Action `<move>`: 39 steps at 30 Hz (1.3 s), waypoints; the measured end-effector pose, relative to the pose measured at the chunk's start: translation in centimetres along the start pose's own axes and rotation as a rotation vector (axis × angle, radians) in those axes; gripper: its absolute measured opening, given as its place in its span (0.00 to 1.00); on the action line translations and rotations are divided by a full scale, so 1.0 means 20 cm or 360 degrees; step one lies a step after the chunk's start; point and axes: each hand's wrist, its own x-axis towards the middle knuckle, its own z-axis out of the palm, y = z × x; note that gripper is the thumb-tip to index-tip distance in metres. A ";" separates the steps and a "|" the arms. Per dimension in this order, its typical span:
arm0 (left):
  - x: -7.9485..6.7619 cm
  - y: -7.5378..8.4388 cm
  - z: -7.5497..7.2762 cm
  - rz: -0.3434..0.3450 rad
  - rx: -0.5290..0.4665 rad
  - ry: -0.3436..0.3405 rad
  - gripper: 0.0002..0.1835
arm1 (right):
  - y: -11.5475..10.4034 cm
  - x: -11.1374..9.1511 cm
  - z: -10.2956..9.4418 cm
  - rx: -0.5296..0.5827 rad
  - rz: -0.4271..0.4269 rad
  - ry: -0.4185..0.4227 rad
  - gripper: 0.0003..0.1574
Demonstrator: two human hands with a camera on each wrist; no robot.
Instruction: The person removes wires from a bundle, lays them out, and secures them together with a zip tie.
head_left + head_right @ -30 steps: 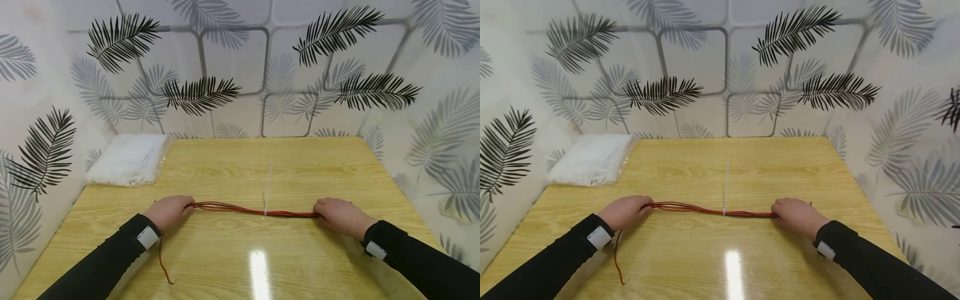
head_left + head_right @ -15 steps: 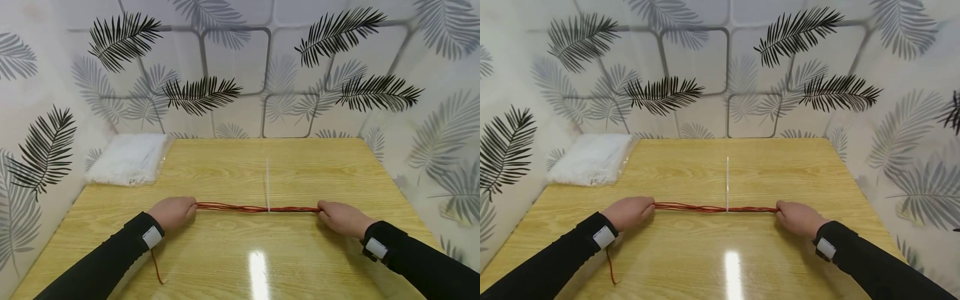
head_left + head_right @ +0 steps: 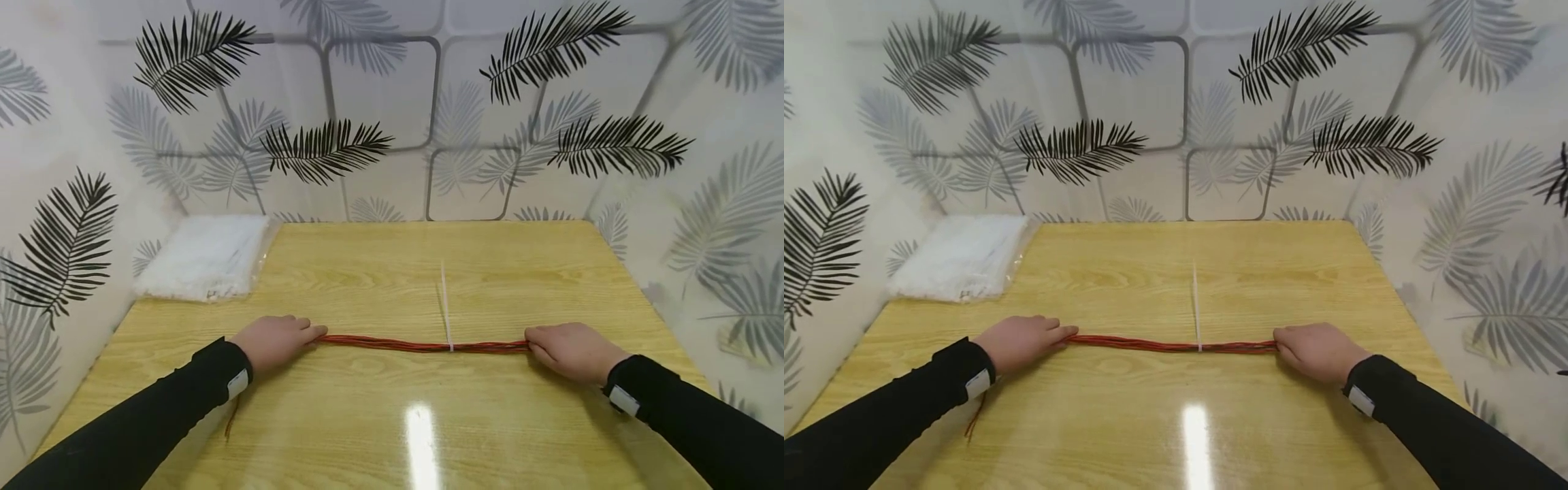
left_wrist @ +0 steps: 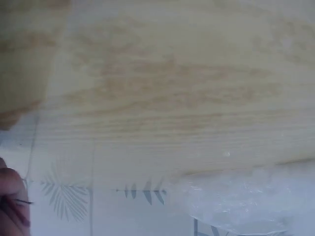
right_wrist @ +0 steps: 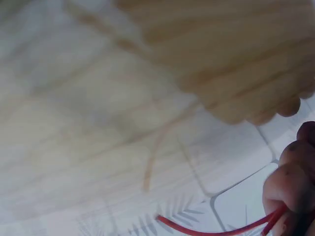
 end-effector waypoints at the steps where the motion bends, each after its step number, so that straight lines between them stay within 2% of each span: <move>1: 0.00 0.00 0.00 0.0021 0.0034 0.0029 0.18 | 0.01 0.00 0.00 -0.0025 -0.0004 0.0016 0.11; 4: -0.01 0.01 -0.02 0.0051 0.0109 0.0085 0.20 | 0.01 0.01 0.01 -0.0078 -0.0028 0.0086 0.09; 8: -0.04 0.02 -0.03 -0.0066 0.0052 0.0017 0.28 | 0.00 0.02 0.01 -0.0108 -0.0041 0.0213 0.05; 11: -0.05 0.04 -0.04 -0.0202 -0.0051 -0.0031 0.34 | -0.04 0.02 0.00 -0.0077 -0.0001 0.0253 0.11; 14: -0.06 0.06 -0.05 -0.0257 -0.0096 0.0006 0.36 | -0.10 0.02 -0.03 -0.0070 0.0034 0.0253 0.19; 16: -0.04 0.09 -0.06 -0.0228 -0.0102 0.0066 0.34 | -0.14 0.03 -0.04 -0.0098 0.0012 0.0265 0.23; 20: 0.00 0.15 -0.08 -0.0088 -0.0101 0.0176 0.24 | -0.25 0.07 -0.04 -0.0196 -0.0098 0.0328 0.30; 22: 0.02 0.17 -0.08 -0.0046 -0.0092 0.0192 0.20 | -0.30 0.10 -0.05 -0.0215 -0.0150 0.0352 0.32; 25: 0.04 0.19 -0.08 -0.0037 -0.0071 0.0171 0.15 | -0.39 0.16 -0.05 -0.0215 -0.0208 0.0359 0.32; 31: 0.05 0.19 -0.09 -0.0033 -0.0081 0.0126 0.13 | -0.50 0.30 -0.04 -0.0150 -0.0234 0.0302 0.24; 39: 0.05 0.19 -0.09 -0.0051 -0.0141 0.0142 0.13 | -0.53 0.41 -0.03 -0.0011 -0.0156 0.0192 0.10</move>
